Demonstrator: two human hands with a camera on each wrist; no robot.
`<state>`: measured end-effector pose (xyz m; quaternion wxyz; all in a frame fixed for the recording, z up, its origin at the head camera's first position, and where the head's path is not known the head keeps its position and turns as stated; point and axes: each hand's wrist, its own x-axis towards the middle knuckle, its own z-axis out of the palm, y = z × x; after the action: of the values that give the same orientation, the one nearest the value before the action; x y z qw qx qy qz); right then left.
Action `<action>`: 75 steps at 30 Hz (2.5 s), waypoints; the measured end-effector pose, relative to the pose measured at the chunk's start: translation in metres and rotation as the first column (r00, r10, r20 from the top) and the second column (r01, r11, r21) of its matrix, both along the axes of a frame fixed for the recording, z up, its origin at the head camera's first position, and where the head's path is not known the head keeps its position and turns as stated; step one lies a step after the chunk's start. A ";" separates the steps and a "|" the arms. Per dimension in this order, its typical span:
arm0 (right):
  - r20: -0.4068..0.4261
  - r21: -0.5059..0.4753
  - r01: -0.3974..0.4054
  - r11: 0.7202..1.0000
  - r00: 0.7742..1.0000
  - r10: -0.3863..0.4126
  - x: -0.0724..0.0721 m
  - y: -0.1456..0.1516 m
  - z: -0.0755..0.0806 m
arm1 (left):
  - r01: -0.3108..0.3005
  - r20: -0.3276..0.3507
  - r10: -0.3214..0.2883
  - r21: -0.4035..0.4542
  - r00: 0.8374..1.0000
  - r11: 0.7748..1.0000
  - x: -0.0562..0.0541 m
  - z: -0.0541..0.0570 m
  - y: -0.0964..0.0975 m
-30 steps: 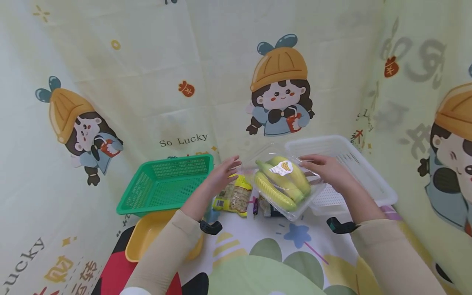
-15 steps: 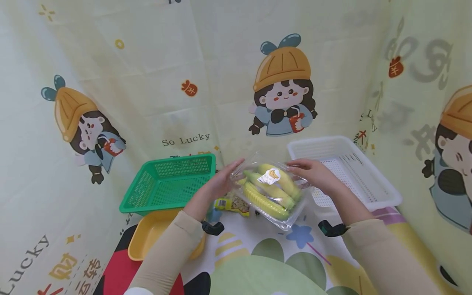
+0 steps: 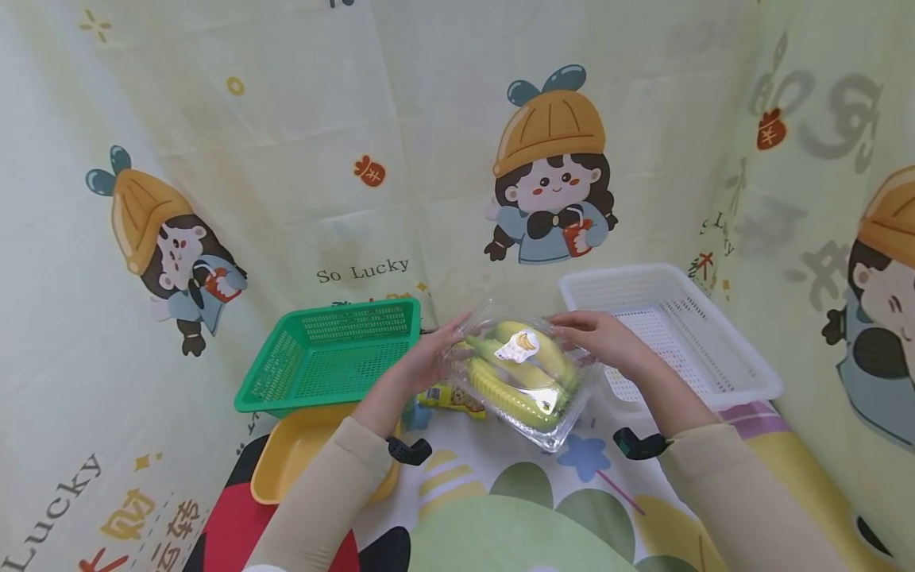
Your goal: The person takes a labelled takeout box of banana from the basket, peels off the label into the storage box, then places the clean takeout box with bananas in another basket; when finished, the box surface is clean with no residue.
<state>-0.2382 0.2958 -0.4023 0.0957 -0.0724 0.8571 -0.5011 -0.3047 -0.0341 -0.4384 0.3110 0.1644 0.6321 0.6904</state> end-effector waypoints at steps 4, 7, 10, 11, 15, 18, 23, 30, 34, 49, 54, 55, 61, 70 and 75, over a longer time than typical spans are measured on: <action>-0.010 0.030 -0.005 1.000 1.000 0.005 0.003 -0.002 -0.002 | -0.045 0.019 0.045 0.031 0.999 0.998 0.006 -0.005 0.001; -0.039 0.051 0.006 0.999 0.999 -0.004 0.007 -0.002 -0.003 | -0.084 0.042 0.082 0.055 0.996 0.995 0.012 -0.009 0.001; -0.065 0.049 0.039 0.998 0.997 -0.036 0.014 -0.003 -0.005 | -0.130 0.049 0.127 0.069 0.991 0.989 0.019 -0.011 0.000; -0.069 0.039 0.050 0.998 0.996 -0.048 0.017 -0.003 -0.006 | -0.142 0.045 0.139 0.073 0.989 0.987 0.022 -0.012 -0.001; -0.087 -0.009 0.086 0.996 0.992 -0.086 0.030 -0.010 -0.012 | -0.227 0.027 0.226 0.093 0.974 0.969 0.034 -0.013 -0.007; -0.072 -0.047 0.119 0.992 0.990 -0.122 0.039 -0.019 -0.020 | -0.304 0.017 0.304 0.120 0.953 0.945 0.046 -0.014 -0.011; 0.002 -0.152 0.150 0.977 0.989 -0.151 0.050 -0.032 -0.033 | -0.422 0.043 0.422 0.174 0.906 0.890 0.064 -0.014 -0.014; 0.070 -0.286 0.129 0.949 0.991 -0.114 0.059 -0.050 -0.042 | -0.513 0.059 0.513 0.217 0.856 0.831 0.092 -0.014 -0.014; 0.075 -0.321 0.121 0.939 0.992 -0.102 0.059 -0.057 -0.043 | -0.507 0.043 0.512 0.232 0.858 0.830 0.103 -0.018 -0.014; 0.028 -0.304 0.130 0.944 0.991 -0.127 0.065 -0.060 -0.056 | -0.456 -0.087 0.451 -0.044 0.888 0.889 0.109 -0.033 -0.029; -0.005 -0.263 0.120 0.957 0.992 -0.125 0.074 -0.063 -0.068 | -0.492 -0.166 0.469 -0.148 0.867 0.858 0.112 -0.046 -0.029; -0.014 -0.269 0.123 0.955 0.991 -0.132 0.077 -0.064 -0.071 | -0.498 -0.187 0.470 -0.158 0.863 0.852 0.114 -0.049 -0.029; -0.104 -0.406 0.092 0.909 0.984 -0.146 0.086 -0.070 -0.091 | -0.464 -0.238 0.433 -0.095 0.870 0.881 0.119 -0.070 -0.030; -0.121 -0.568 0.004 0.823 0.989 -0.088 0.088 -0.075 -0.115 | -0.452 -0.149 0.437 -0.085 0.887 0.888 0.127 -0.093 -0.034; -0.107 -0.569 0.017 0.822 0.990 -0.095 0.086 -0.078 -0.123 | -0.465 -0.144 0.449 -0.112 0.882 0.878 0.128 -0.103 -0.035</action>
<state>-0.1518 0.2176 -0.5248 -0.0010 -0.1048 0.6757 -0.7297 -0.1769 -0.0691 -0.5410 0.1135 0.0269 0.7176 0.6866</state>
